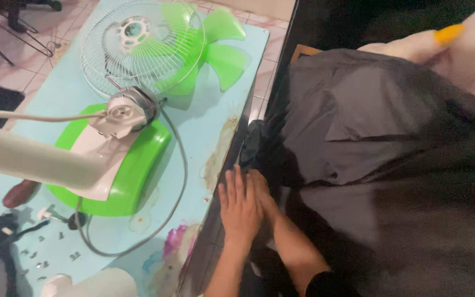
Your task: The person assembles a disassembled electric fan on a table. They attach the motor to the stand, insert screws, and wipe the components with a cloth. The person also picks up a dropped screw from the floor and continues assembling the fan parts.
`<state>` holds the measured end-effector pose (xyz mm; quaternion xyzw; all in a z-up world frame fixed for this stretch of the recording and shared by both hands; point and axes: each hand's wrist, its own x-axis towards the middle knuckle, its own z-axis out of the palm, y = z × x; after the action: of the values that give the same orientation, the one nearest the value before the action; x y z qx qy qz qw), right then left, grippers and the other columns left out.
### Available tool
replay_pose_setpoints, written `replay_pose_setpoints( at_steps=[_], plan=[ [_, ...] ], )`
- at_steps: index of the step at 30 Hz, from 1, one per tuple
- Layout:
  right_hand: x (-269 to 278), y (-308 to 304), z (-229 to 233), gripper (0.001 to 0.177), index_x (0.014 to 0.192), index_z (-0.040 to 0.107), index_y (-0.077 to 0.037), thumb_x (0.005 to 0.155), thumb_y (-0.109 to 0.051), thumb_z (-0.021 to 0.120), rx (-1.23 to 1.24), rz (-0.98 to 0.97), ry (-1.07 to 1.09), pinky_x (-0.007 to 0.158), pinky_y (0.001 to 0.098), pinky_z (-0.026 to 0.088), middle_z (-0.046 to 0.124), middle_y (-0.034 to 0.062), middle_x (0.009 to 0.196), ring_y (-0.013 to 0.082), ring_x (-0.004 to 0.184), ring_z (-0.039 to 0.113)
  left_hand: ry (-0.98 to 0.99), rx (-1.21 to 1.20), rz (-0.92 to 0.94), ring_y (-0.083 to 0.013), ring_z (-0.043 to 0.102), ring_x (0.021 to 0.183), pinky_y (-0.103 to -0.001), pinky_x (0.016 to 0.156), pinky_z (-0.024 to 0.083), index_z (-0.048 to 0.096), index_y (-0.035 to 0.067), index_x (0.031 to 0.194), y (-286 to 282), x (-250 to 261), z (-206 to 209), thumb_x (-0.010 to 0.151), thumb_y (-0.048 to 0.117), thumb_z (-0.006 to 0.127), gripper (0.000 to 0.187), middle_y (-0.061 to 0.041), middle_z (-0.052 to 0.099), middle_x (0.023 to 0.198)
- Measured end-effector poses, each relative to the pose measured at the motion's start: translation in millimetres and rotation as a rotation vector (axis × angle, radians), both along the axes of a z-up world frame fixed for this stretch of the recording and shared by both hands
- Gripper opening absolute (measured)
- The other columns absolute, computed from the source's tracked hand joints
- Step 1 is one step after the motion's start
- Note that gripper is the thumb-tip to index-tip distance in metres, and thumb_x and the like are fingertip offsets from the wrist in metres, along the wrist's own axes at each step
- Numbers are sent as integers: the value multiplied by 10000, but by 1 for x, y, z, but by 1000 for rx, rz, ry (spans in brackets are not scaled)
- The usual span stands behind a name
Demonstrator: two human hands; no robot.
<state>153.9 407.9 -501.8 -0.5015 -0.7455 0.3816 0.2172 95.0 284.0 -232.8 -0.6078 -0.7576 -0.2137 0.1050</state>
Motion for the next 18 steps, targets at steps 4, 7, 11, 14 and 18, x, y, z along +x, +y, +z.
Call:
replay_pose_setpoints(
  at_steps=[4, 7, 11, 14, 18],
  plan=[
    [-36, 36, -67, 258, 1043, 689, -46, 961, -235, 534, -106, -40, -105, 877, 506, 529, 702, 244, 1100, 434, 1041, 677, -216, -53, -154, -425, 346, 1466, -596, 1166, 288, 553, -27, 1337, -11, -11, -70, 834, 136, 618, 533, -227, 404, 1568],
    [-55, 59, -113, 346, 1138, 633, -45, 802, -98, 573, -175, -131, -30, 852, 494, 574, 684, 246, 1108, 435, 1000, 695, -321, -214, -111, -430, 354, 1439, -564, 1114, 325, 547, -22, 1349, -14, -24, -123, 833, 105, 618, 535, -232, 414, 1552],
    [-66, 95, -172, 322, 1117, 683, 15, 815, -92, 651, -39, -10, -183, 934, 520, 539, 681, 278, 1118, 454, 1077, 653, -257, -111, -146, -444, 410, 1403, -541, 1132, 347, 541, -22, 1361, -6, -39, -182, 851, 118, 614, 533, -226, 438, 1539],
    [-77, 127, -215, 346, 1090, 716, 36, 806, -161, 686, -115, 58, -475, 983, 502, 542, 668, 264, 1168, 415, 1134, 656, -84, 4, -154, -435, 474, 1369, -557, 1117, 368, 579, -13, 1319, 8, -44, -213, 848, 146, 604, 497, -198, 503, 1481],
    [-84, 171, -269, 353, 1118, 688, 34, 843, -186, 686, 99, 19, -407, 996, 526, 494, 654, 268, 1185, 446, 1133, 625, 27, 32, -126, -370, 547, 1346, -491, 1070, 417, 655, 17, 1241, 19, -53, -235, 976, 146, 558, 311, -143, 610, 1394]
  ],
)
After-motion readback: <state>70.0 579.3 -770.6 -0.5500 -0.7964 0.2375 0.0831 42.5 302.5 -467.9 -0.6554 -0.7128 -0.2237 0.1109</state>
